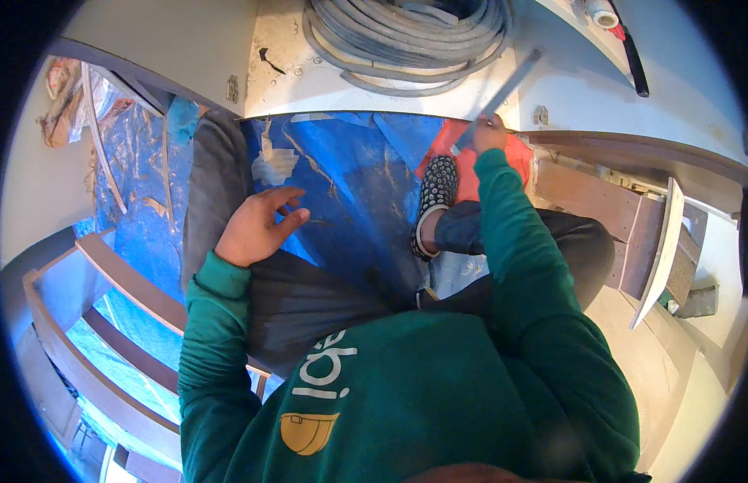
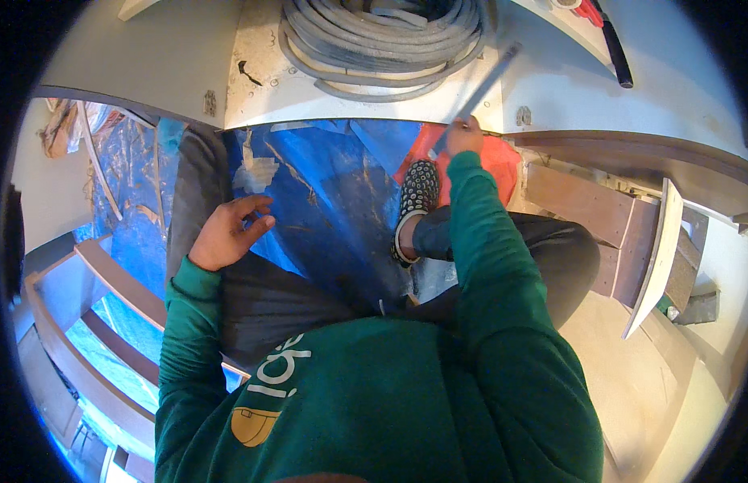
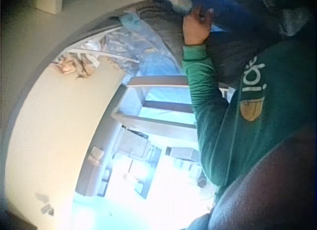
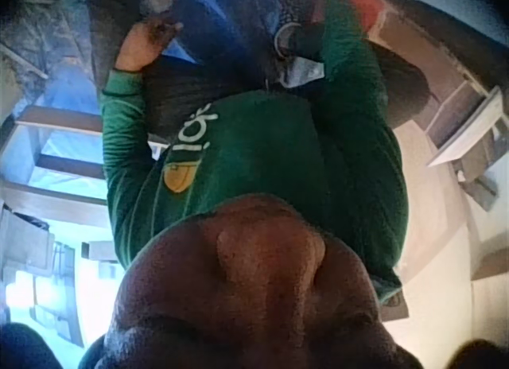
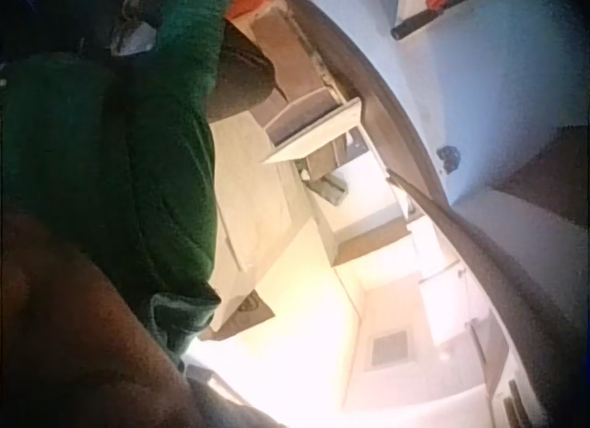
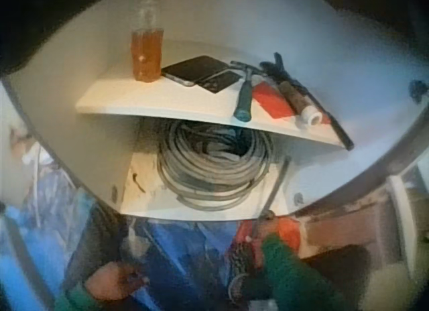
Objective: The person sits on the floor and uses a metal ruler to scrape and smooth the edges of a wooden cabinet. They repeatedly scrape along the bottom edge and side, occasionally repositioning the ruler and adjusting their posture.
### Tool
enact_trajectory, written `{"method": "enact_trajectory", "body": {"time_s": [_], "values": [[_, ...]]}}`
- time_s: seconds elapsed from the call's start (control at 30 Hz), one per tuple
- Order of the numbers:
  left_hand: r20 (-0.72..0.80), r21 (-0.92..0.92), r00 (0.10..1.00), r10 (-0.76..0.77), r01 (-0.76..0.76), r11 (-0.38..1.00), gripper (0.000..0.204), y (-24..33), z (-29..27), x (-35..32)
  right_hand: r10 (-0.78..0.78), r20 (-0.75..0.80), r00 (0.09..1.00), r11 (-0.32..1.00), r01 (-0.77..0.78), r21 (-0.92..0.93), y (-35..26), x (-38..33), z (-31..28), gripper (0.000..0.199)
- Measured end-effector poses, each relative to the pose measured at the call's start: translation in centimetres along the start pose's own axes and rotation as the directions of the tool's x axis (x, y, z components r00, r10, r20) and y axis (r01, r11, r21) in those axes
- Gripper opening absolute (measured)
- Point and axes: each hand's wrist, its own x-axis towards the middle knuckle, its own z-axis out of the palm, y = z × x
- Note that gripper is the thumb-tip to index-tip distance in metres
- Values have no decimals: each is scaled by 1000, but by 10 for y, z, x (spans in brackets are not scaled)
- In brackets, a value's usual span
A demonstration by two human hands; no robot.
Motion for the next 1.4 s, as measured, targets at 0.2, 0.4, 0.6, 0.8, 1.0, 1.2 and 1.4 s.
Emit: {"method": "enact_trajectory", "body": {"time_s": [0.2, 0.4, 0.6, 0.8, 1.0, 1.2, 1.4], "values": [[16, 9, 1000, -1, 1, 1000, 40, -3, -2, -5, 434, 186, 881, 839, -471, 272, -18, -16, -31, 11], [44, 22, 999, -23, 22, 1000, 40, 0, -2, -2, 240, 178, 954, 893, -289, 345, -26, -12, -22, 9], [52, 14, 998, -41, 40, 999, 39, 0, -3, -3, 341, 151, 928, 824, -372, 427, -45, -26, -17, 14], [49, 5, 998, -43, 43, 999, 37, 1, -3, -6, 276, 77, 958, 939, -286, 191, -27, 5, -20, 9], [67, 9, 998, -2, 2, 1000, 36, -2, -2, -1, 4, -286, 958, 950, -94, -299, 19, 39, -18, 26], [62, 3, 998, 13, -13, 1000, 35, 2, -3, -2, -83, -289, 954, 974, 17, -227, -32, -3, 10, 19], [78, 9, 997, 14, -15, 1000, 32, 6, -4, -1, -224, -135, 965, 952, 187, -243, -78, -50, 61, 11]]}}
